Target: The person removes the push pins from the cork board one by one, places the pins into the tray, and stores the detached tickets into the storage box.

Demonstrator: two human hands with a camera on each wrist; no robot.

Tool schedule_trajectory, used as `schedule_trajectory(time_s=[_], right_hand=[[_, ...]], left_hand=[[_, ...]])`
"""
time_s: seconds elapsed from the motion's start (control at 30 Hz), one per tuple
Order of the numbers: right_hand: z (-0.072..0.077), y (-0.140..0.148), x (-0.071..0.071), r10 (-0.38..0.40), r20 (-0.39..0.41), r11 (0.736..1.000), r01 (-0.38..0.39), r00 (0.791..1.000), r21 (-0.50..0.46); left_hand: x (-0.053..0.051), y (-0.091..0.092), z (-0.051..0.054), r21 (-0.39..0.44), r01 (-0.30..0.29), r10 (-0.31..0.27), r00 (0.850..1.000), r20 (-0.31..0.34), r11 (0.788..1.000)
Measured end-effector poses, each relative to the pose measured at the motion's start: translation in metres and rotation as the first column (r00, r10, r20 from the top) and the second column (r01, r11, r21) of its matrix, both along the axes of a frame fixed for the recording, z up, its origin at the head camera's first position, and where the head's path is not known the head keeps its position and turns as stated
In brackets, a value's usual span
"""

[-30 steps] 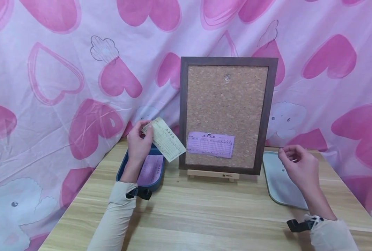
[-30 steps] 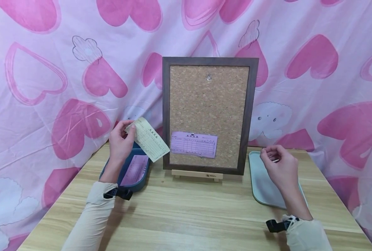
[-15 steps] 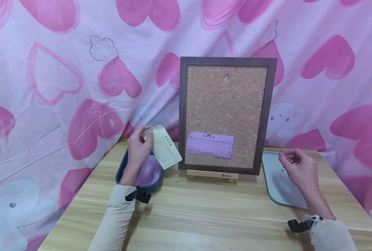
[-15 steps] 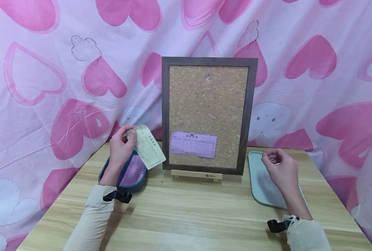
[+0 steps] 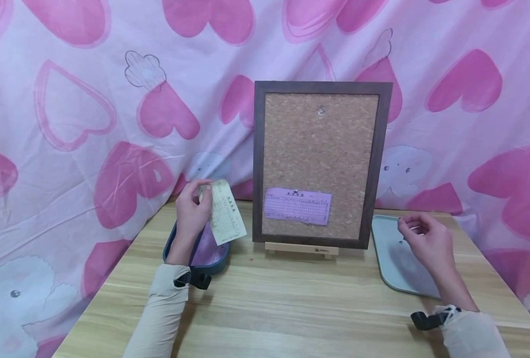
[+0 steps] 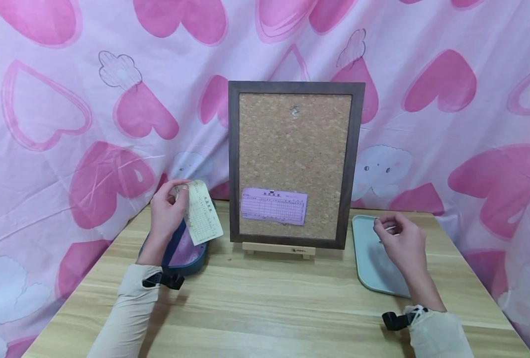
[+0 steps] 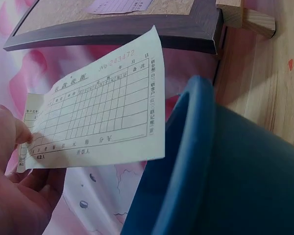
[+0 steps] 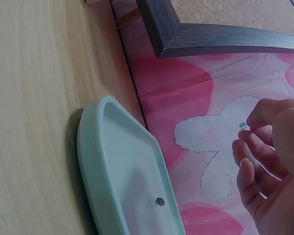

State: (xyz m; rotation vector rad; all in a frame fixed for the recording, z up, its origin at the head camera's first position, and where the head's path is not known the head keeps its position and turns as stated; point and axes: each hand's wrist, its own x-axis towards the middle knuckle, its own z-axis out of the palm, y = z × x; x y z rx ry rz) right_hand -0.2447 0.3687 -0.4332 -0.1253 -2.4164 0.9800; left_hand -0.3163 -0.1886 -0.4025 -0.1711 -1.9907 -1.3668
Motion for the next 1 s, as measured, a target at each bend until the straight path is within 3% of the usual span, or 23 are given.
schedule_trajectory(time_s=[0.4, 0.63, 0.87, 1.0], right_hand=[[-0.006, 0.006, 0.000, 0.003, 0.043, 1.000, -0.003, 0.999, 0.015], [-0.007, 0.006, -0.001, -0.014, 0.067, 1.000, 0.012, 0.998, 0.020], [-0.005, 0.007, 0.000, -0.023, 0.106, 1.000, 0.022, 0.994, 0.013], [-0.004, 0.007, 0.001, -0.014, 0.105, 1.000, 0.014, 0.994, 0.003]], left_hand=[[-0.005, -0.018, -0.006, -0.106, -0.034, 0.033, 0.999, -0.012, 0.994], [-0.005, -0.028, -0.008, -0.186, -0.048, 0.053, 0.998, 0.021, 0.981], [-0.008, -0.036, -0.013, -0.323, -0.068, 0.088, 0.995, 0.048, 0.944], [-0.007, -0.044, -0.016, -0.407, -0.015, 0.062, 0.993, 0.103, 0.913]])
